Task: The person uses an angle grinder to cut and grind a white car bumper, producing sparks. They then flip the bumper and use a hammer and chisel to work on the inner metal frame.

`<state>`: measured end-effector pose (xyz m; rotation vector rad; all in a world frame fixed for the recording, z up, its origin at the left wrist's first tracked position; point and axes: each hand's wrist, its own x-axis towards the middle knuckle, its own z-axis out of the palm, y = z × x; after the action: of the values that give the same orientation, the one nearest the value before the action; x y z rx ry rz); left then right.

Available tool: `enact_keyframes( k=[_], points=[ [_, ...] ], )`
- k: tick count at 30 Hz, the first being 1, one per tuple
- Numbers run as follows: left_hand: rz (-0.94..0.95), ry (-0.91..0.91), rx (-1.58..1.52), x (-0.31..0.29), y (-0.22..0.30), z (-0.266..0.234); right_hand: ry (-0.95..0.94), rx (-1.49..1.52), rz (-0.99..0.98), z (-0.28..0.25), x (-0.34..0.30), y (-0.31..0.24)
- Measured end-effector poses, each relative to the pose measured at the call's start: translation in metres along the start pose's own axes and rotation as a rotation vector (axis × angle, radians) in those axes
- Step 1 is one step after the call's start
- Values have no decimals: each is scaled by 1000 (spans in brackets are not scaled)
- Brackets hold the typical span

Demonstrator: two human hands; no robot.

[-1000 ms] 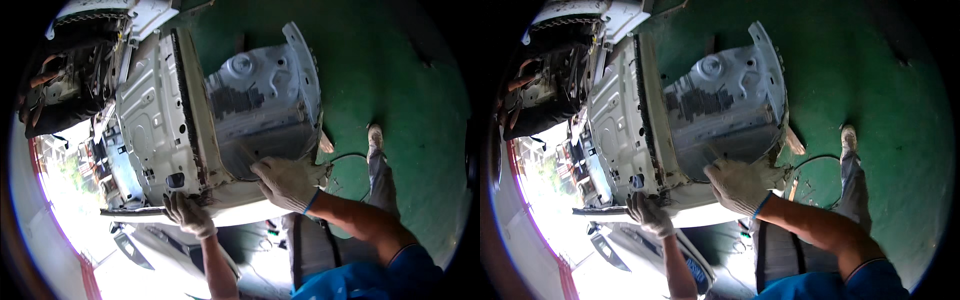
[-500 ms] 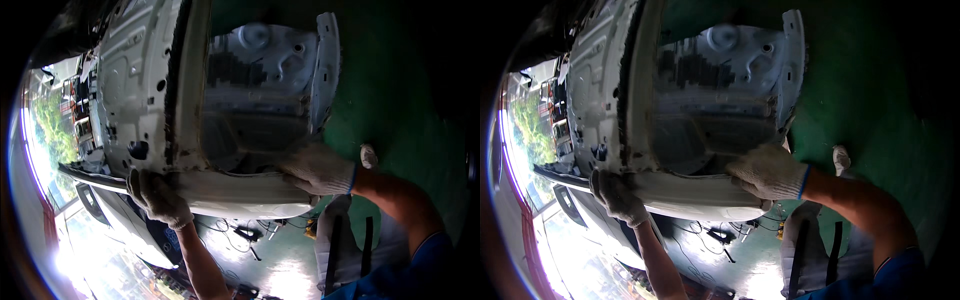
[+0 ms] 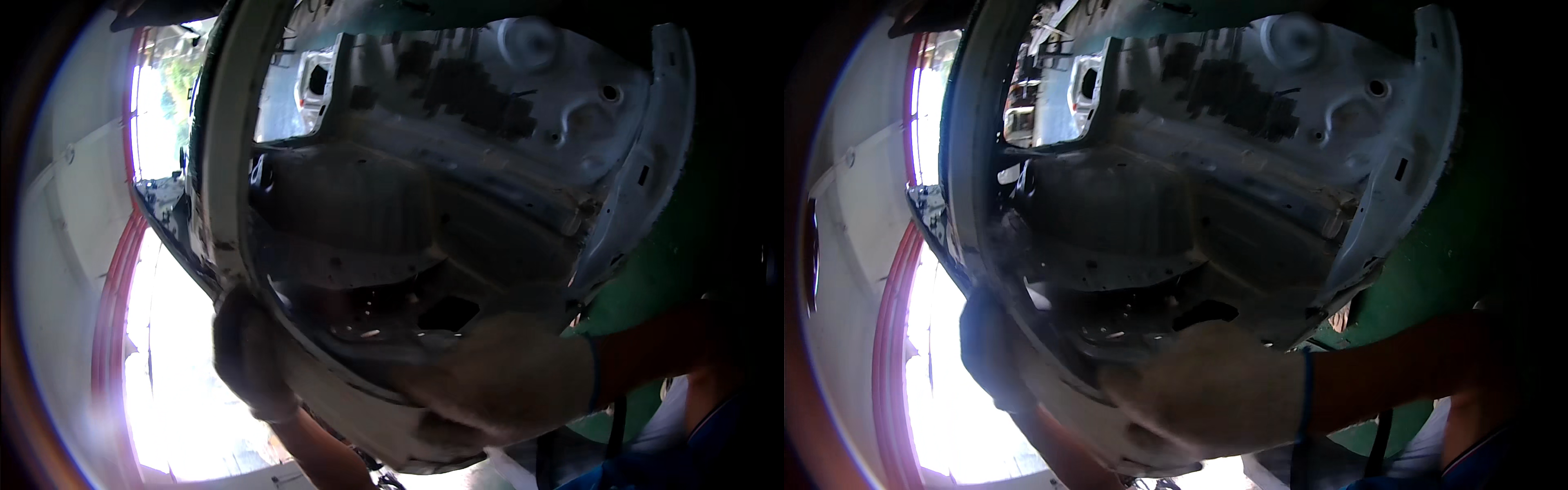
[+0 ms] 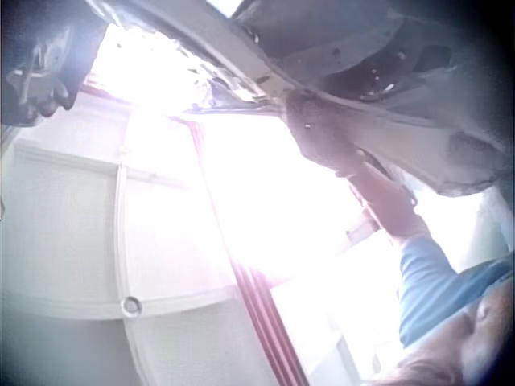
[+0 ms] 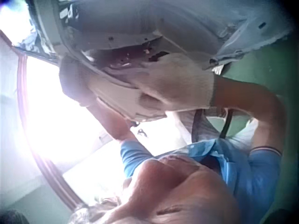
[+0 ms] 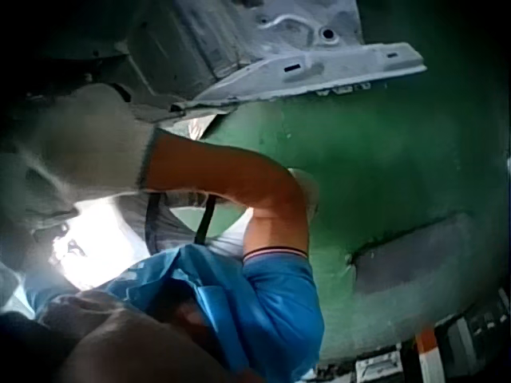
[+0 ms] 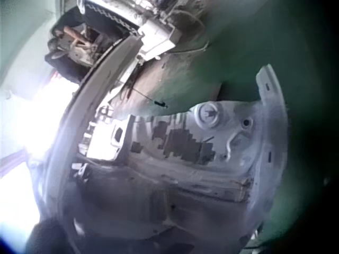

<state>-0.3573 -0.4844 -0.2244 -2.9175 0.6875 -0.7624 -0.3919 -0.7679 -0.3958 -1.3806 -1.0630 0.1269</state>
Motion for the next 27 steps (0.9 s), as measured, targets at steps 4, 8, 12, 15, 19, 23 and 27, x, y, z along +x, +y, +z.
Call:
enact_keyframes(
  k=[4,8,12,15,19,23,27],
  points=[
    [171,-162,271,38,53,-9,557,-138,-159,11,-28,5],
    [-387,-285,-36,52,107,-10,573,-185,-123,26,-48,10],
    [-638,-143,-297,44,96,3,534,-98,-151,28,-49,21],
    [-504,-84,89,38,96,-12,403,-219,-136,9,-48,15],
    [-433,297,-152,-16,79,-43,287,-237,-212,-3,-39,8],
    [-671,277,-196,-168,4,-66,131,125,-2,8,-32,-7],
    [-1175,15,-366,-380,-46,-28,182,243,266,16,-38,-15]
  ],
)
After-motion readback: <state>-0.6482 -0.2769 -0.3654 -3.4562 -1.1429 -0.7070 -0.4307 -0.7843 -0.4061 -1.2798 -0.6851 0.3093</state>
